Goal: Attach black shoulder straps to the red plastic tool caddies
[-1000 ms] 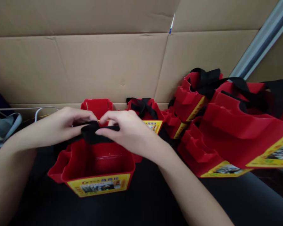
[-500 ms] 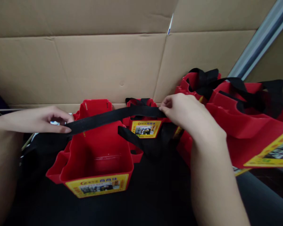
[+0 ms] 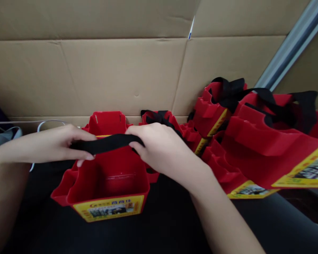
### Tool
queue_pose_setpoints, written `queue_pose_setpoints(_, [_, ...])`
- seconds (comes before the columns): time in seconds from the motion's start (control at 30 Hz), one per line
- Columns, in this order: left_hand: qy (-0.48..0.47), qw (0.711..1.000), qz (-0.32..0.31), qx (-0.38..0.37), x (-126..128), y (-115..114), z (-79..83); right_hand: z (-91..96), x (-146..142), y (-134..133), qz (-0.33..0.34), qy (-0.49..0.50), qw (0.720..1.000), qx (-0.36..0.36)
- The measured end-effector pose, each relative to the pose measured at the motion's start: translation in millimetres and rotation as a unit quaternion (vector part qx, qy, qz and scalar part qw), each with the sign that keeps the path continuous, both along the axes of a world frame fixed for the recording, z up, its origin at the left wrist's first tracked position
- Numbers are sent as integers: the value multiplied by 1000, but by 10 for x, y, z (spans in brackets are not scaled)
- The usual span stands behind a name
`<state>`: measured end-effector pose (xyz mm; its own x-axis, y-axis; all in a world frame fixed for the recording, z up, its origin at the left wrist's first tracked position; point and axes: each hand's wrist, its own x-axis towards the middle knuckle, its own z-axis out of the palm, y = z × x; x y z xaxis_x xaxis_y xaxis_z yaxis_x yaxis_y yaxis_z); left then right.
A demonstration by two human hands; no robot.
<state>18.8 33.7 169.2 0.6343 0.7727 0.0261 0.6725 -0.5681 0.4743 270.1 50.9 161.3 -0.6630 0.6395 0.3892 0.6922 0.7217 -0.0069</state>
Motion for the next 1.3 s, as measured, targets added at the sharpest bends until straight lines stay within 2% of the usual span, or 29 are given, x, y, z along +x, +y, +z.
queue_pose_setpoints(0.1, [4, 1000, -16, 16, -42, 45, 2, 21, 42, -54, -4, -19, 1000, -7])
queue_pose_setpoints(0.23, [-4, 994, 21, 106, 242, 19, -91, -149, -273, -153, 79, 74, 993, -49])
queue_pose_setpoints(0.3, [-10, 988, 33, 147, 320, -10, -116, -266, -426, -145, 67, 111, 989, -66])
queue_pose_setpoints(0.37, [6, 980, 56, 191, 261, -25, -105, -353, -498, -107, 46, 115, 989, -78])
queue_pose_setpoints(0.47, [74, 962, 121, 234, 7, 5, -62, -404, -502, -62, 29, 83, 991, -103])
queue_pose_setpoints(0.53, [119, 960, 143, 207, -135, 53, -47, -413, -509, -65, 16, 59, 991, -119])
queue_pose_setpoints(0.67, [153, 976, 100, 119, -151, 134, -62, -446, -594, -116, -26, 17, 996, -82])
queue_pose_setpoints(0.77, [145, 978, 92, 121, -71, 132, -86, -463, -639, -156, -39, -14, 998, -43])
queue_pose_setpoints(0.97, [83, 984, 77, 138, -45, 70, -123, -403, -609, -199, -44, -39, 998, -38])
queue_pose_setpoints(1.3, [128, 986, 47, 96, 12, 101, -72, -281, -572, -235, 12, -26, 994, -106])
